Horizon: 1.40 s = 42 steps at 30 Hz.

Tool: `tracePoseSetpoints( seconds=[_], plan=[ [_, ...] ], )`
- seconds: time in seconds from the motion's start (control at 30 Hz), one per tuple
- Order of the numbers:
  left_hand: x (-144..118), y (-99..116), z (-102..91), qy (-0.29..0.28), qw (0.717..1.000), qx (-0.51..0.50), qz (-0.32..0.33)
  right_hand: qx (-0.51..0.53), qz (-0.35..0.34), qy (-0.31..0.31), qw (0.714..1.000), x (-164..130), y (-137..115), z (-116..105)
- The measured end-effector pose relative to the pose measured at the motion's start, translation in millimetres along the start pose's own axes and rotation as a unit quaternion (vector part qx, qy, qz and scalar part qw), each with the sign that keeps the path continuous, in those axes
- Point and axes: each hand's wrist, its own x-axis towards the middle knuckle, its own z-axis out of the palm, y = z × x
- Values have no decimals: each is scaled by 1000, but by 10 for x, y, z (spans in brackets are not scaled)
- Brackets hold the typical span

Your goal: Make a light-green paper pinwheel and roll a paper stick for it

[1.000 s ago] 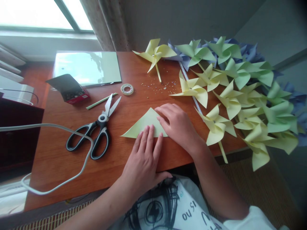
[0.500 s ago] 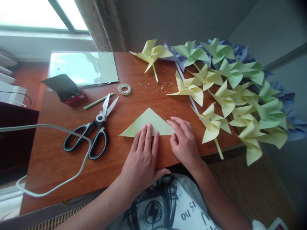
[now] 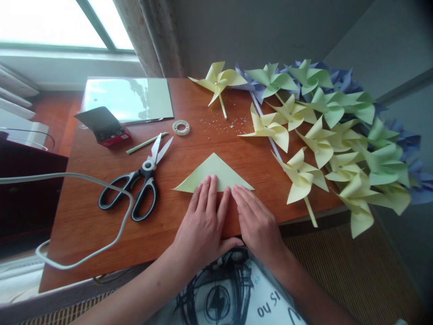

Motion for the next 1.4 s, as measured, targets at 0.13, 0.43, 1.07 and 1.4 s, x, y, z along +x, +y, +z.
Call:
tracePoseSetpoints(
  seconds=[0.13,0.43,1.07,1.4],
  plan=[
    [-34,-65,-60,-6,1000,12,15,-55,6,-24,998,-25,-31,-45],
    [-496,-349,-303,8,992,123,-34,-61,14,-21,998,11,-69,-64],
    [-329,-245,-255,39,996,78,-16,-52,27,62,996,155,98,-68],
    [-253,-240,-103,16,999,36,-17,3,25,56,998,343,268,10]
  ],
)
